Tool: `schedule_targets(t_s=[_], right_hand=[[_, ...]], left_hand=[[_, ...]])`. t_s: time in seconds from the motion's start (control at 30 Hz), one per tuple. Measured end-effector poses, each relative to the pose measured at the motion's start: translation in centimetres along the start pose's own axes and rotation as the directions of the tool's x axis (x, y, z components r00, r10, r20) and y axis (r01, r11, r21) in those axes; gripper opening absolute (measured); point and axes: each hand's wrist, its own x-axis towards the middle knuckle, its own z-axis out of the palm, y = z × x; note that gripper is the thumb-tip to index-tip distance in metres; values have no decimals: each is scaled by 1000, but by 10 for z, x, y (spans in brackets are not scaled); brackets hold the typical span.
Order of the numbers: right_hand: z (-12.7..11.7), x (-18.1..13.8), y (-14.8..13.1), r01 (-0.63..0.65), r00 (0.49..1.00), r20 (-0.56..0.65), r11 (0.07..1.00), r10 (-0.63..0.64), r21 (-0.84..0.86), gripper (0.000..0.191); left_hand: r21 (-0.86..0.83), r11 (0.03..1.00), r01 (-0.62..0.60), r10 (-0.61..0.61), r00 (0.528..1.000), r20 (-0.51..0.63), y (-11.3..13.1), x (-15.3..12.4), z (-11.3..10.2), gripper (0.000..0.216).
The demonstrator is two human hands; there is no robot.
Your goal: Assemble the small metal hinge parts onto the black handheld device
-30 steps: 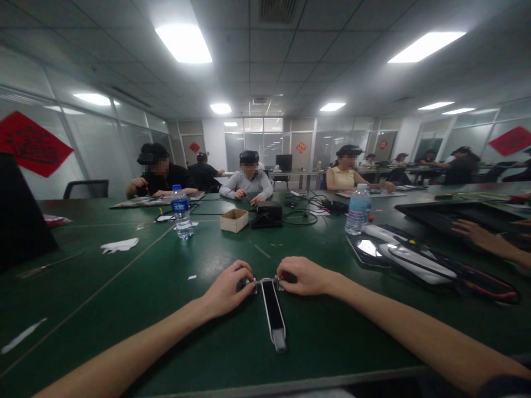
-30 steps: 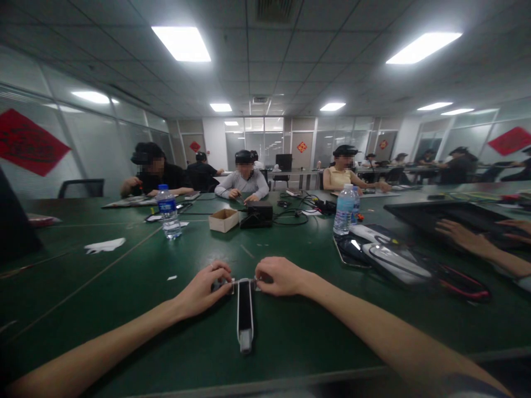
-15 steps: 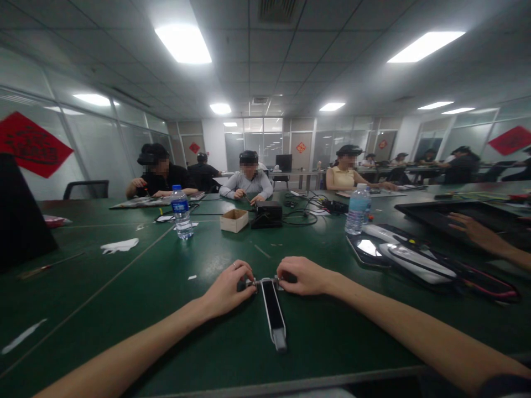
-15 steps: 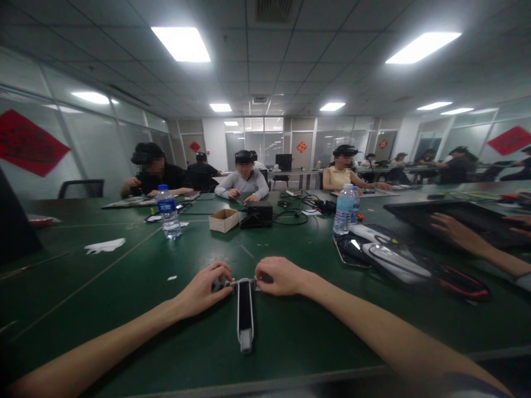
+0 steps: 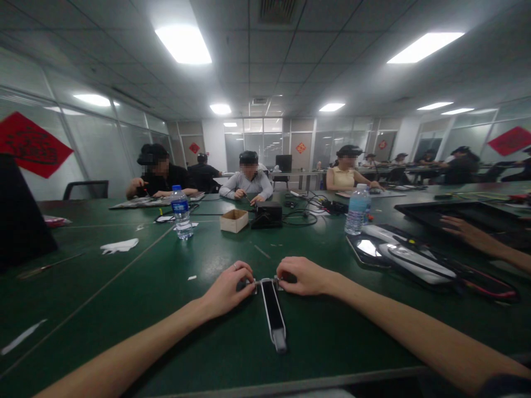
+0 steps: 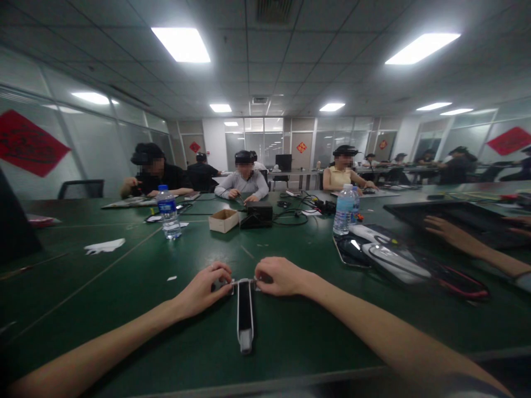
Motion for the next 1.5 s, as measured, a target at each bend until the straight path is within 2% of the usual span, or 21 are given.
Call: schedule_targets(t_s=[0.13, 0.2, 0.33, 0.4, 0.57, 0.7, 0.8, 0.83, 0.87, 0.9, 0.97, 1.07, 1.13, 1.23, 1.33, 1.5], right_hand=[[-2, -1, -9, -37, 994, -105, 999, 33, -36, 26], [-4, -2, -19, 1, 993, -122, 1000, -2, -9, 33], [-3, -4, -45, 218, 976, -4, 975, -218, 42, 32], [-2, -3, -54, 268, 962, 33, 962, -269, 46, 27], [-1, 1, -51, 177, 984, 12, 981, -179, 79, 20], [-4, 4, -14, -80, 997, 22, 994, 79, 79, 19], [-6, 4, 36, -282, 959, 34, 959, 283, -26, 20], [-7, 4, 55, -371, 927, 32, 925, 374, -81, 21], [-8, 2, 75, -480, 873, 22, 867, 487, -134, 25], [-9, 1, 94, -540, 836, 6, 826, 548, -162, 29], [-11, -1, 129, -621, 777, -25, 759, 629, -195, 38], [-15, -2, 171, -745, 658, -91, 627, 748, -229, 55], [-18, 2, 193, -796, 588, -102, 552, 803, -248, 62], [-19, 8, 219, -836, 509, -75, 472, 857, -278, 50], [-13, 10, 234, -847, 484, -103, 435, 869, -305, 38], [1, 5, 237, -867, 467, -255, 382, 847, -320, 39]], left_hand=[[6, 1000, 9, -9, 1000, -3, 2, 0, -1, 8], [10, 1000, 9, -9, 1000, 4, 3, 0, -2, 7], [19, 1000, 5, -5, 1000, 18, 4, 0, -1, 7], [12, 1000, 1, -1, 1000, 16, 4, 1, -1, 7], [34, 999, 22, -22, 999, -23, 5, 0, 0, 10], [68, 994, 87, -84, 995, -46, 5, -2, -1, 16], [49, 994, 95, -94, 995, -31, 4, -3, -1, 17], [43, 994, 97, -96, 995, -26, 4, -4, -1, 17], [40, 994, 100, -99, 995, -23, 4, -4, -1, 17], [40, 994, 105, -104, 994, -19, 4, -4, -1, 17], [40, 993, 113, -112, 994, -12, 3, -4, -1, 17], [42, 993, 108, -108, 994, -8, 1, -4, 0, 18], [42, 995, 95, -95, 995, -7, 0, -4, 0, 18], [42, 995, 87, -88, 996, 5, -1, -5, 0, 18], [56, 994, 90, -91, 996, 13, 0, -4, 0, 18], [71, 994, 82, -84, 996, 23, 2, -4, -1, 18]])
